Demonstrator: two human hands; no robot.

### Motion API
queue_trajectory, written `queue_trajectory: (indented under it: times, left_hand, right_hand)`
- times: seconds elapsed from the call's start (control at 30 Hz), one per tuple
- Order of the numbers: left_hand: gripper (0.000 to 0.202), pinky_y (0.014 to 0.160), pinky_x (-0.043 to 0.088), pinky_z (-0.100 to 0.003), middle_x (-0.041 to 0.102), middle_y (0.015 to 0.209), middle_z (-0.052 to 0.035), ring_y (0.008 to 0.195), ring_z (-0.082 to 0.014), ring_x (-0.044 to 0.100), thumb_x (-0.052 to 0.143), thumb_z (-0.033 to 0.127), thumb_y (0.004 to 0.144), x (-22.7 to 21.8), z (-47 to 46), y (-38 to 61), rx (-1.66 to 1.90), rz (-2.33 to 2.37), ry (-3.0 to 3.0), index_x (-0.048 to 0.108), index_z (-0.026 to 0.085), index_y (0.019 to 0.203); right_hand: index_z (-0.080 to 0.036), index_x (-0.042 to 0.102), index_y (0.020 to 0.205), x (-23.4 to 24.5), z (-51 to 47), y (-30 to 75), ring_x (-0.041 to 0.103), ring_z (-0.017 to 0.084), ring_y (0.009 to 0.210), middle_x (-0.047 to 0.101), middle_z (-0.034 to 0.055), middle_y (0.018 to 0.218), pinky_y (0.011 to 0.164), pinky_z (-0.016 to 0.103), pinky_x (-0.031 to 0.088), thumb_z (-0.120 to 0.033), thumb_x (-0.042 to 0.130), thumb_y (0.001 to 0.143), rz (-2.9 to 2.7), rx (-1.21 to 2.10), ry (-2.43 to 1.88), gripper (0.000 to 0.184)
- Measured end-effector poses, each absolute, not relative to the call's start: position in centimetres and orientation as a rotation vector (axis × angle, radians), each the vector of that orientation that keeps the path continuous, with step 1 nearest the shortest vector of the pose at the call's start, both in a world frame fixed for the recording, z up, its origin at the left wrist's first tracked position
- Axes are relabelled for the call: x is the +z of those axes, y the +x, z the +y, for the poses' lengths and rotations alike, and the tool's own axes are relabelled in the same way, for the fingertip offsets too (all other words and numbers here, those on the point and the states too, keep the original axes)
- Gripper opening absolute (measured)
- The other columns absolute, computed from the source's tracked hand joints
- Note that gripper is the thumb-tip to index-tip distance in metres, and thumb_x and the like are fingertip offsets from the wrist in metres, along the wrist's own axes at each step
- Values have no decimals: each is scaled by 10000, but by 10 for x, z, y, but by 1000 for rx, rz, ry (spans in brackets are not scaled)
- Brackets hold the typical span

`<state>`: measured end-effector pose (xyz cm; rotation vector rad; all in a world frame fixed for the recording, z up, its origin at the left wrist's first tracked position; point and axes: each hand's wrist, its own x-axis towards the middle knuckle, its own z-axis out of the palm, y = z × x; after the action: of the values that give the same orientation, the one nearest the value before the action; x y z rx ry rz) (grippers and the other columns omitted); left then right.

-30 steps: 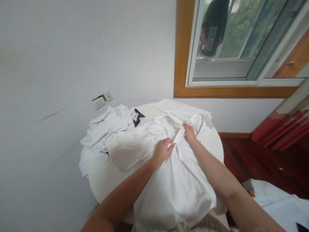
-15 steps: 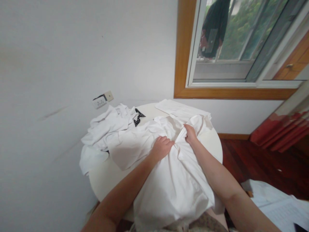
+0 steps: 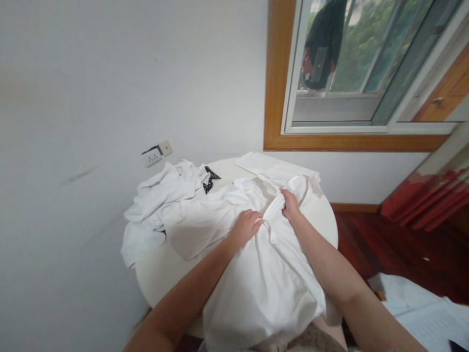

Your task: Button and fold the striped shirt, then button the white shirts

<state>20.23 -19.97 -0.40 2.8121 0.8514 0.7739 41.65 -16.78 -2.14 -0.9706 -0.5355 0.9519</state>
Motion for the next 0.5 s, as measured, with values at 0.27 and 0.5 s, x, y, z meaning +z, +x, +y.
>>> queue_trajectory:
  times: [0.27,0.5]
  left_hand:
    - [215,821,404,-349,639,904,-64,903,-198,532,399,287,940,-1,-204,202,712,803,2907,587,185,956]
    - [270,815,388,-351,635,826,-63,866,-195,525,349,273,951,0,-205,201,660,799,2985,598,187,891]
  right_hand:
    - [-214,534,584,-22,-168,415,534,150,536,565,-46,528,524,270,422,-351,692,565,-553,954,-953,210]
    - [-209,545,598,-24,-171,412,555,149,543,591,-31,554,533,269,432,-376,695,598,-668,1005,-927,225]
